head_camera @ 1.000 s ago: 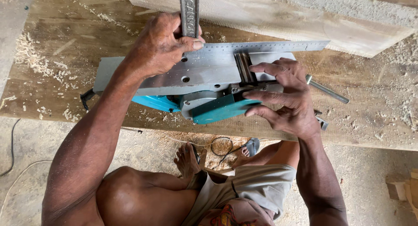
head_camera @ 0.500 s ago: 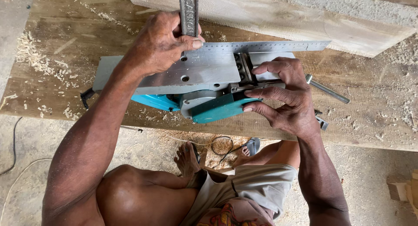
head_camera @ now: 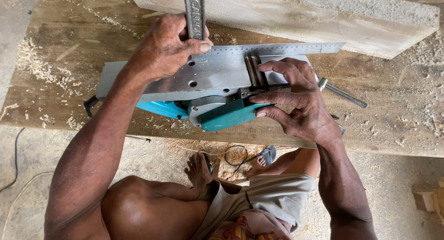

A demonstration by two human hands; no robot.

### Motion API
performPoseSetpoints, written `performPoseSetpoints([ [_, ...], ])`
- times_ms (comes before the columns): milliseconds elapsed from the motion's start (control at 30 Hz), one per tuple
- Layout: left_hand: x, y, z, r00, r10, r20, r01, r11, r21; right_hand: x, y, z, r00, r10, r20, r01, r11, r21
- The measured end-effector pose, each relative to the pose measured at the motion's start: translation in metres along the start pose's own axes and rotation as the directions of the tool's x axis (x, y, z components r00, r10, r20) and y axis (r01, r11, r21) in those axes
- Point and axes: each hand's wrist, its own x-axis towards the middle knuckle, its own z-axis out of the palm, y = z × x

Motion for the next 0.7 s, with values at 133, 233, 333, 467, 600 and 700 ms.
performPoseSetpoints([
  [133,0.001,0.002,0.001,1.0,0.028,0.002,-0.028,1.0,-0.006,-0.003,0.001,0.002,0.999,-0.01,-0.052,0.011,1.0,0.018],
  [233,-0.001,0.003,0.0,1.0,-0.011,0.0,0.011,1.0,-0.023,-0.004,0.0,0.002,0.998,0.008,-0.067,-0.007,1.0,0.017],
  [333,-0.004,0.005,-0.001,0.999,-0.042,-0.008,0.042,0.999,-0.027,-0.005,-0.002,0.005,0.997,0.001,-0.079,-0.003,1.0,-0.014],
  [467,-0.009,0.007,-0.001,0.999,0.038,-0.033,-0.039,0.999,-0.01,-0.01,-0.005,0.01,0.992,-0.026,-0.125,0.011,0.993,-0.119],
  [600,-0.023,0.012,0.003,0.999,0.024,-0.04,-0.025,0.999,-0.03,-0.018,-0.011,0.016,0.986,-0.015,-0.165,-0.005,0.993,-0.119],
  [700,-0.031,0.02,0.007,0.997,0.069,-0.03,-0.07,0.997,-0.042,-0.02,-0.012,0.015,0.984,-0.026,-0.176,0.003,0.992,-0.128],
])
